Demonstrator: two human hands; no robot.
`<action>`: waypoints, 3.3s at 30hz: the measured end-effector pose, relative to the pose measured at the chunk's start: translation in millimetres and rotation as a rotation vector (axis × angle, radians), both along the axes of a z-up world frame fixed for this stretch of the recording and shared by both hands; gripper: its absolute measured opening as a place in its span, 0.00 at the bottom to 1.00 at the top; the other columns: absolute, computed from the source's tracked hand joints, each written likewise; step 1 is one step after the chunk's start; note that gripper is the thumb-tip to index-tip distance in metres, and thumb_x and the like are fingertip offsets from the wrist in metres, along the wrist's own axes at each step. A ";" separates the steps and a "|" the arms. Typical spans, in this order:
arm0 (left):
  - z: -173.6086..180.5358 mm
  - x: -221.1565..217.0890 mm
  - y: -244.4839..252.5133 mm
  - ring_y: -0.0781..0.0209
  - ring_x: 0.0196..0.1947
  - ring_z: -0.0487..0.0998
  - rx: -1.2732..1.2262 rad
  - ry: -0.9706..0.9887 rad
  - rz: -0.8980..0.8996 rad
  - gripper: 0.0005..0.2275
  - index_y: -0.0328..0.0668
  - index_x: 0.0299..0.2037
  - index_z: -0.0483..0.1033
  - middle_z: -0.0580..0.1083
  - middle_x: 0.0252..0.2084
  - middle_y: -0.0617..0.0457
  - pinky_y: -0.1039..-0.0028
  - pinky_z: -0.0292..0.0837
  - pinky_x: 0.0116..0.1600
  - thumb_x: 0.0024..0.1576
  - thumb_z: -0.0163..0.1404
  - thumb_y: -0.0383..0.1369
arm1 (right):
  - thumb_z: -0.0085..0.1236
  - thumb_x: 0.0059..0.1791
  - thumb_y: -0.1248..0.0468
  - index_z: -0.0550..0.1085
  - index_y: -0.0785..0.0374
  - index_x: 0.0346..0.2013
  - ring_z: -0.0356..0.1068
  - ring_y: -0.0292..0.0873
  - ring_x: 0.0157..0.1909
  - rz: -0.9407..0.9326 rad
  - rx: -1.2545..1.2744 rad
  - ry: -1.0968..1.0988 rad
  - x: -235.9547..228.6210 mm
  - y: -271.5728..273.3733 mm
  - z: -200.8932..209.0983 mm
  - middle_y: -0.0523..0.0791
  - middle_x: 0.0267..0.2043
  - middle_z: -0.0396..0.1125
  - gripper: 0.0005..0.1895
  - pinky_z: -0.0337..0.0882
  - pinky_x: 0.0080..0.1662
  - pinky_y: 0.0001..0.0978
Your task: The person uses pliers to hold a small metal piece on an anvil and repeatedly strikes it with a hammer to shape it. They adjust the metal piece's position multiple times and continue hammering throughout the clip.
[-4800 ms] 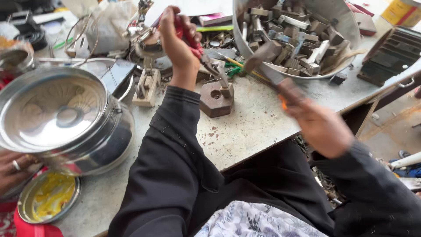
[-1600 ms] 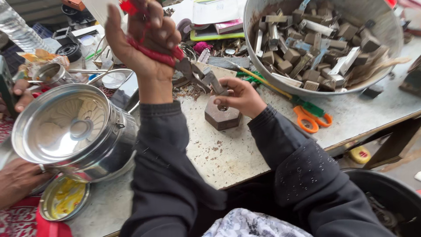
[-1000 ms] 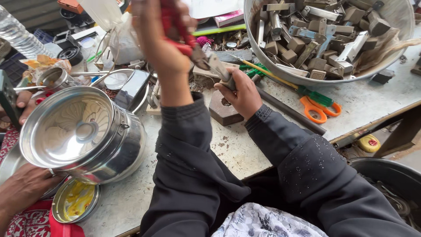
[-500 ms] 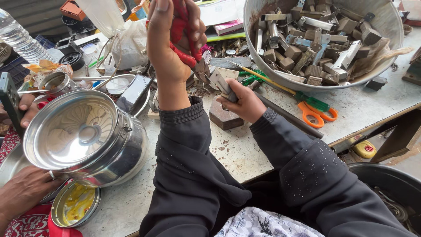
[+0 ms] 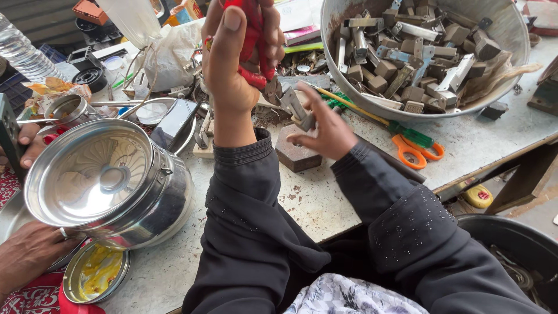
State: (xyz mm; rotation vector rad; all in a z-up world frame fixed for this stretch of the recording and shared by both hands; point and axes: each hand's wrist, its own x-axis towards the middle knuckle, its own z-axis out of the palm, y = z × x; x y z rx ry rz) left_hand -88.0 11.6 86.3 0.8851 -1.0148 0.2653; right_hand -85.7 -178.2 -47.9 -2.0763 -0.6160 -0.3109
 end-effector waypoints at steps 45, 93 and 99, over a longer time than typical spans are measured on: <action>-59.8 39.2 -33.9 0.68 0.28 0.70 -0.136 0.097 -0.002 0.13 0.37 0.48 0.74 0.73 0.34 0.54 0.78 0.65 0.29 0.68 0.51 0.41 | 0.51 0.55 0.65 0.65 0.60 0.65 0.71 0.54 0.46 -0.260 -0.331 -0.019 -148.0 -97.5 -12.5 0.55 0.48 0.71 0.22 0.72 0.46 0.44; -67.4 49.1 -8.4 0.64 0.30 0.67 -0.205 0.159 -0.163 0.16 0.40 0.50 0.70 0.68 0.34 0.53 0.72 0.65 0.36 0.68 0.45 0.46 | 0.46 0.58 0.70 0.60 0.54 0.75 0.67 0.54 0.40 -0.390 0.100 0.079 -173.1 -98.5 7.7 0.52 0.57 0.70 0.30 0.69 0.43 0.40; -68.1 51.6 -2.3 0.65 0.31 0.68 -0.190 0.178 -0.223 0.17 0.41 0.51 0.69 0.67 0.35 0.53 0.73 0.65 0.35 0.68 0.45 0.48 | 0.47 0.58 0.71 0.59 0.55 0.75 0.66 0.59 0.46 -0.434 -0.097 -0.463 -145.5 -81.0 -12.2 0.60 0.50 0.69 0.30 0.68 0.49 0.45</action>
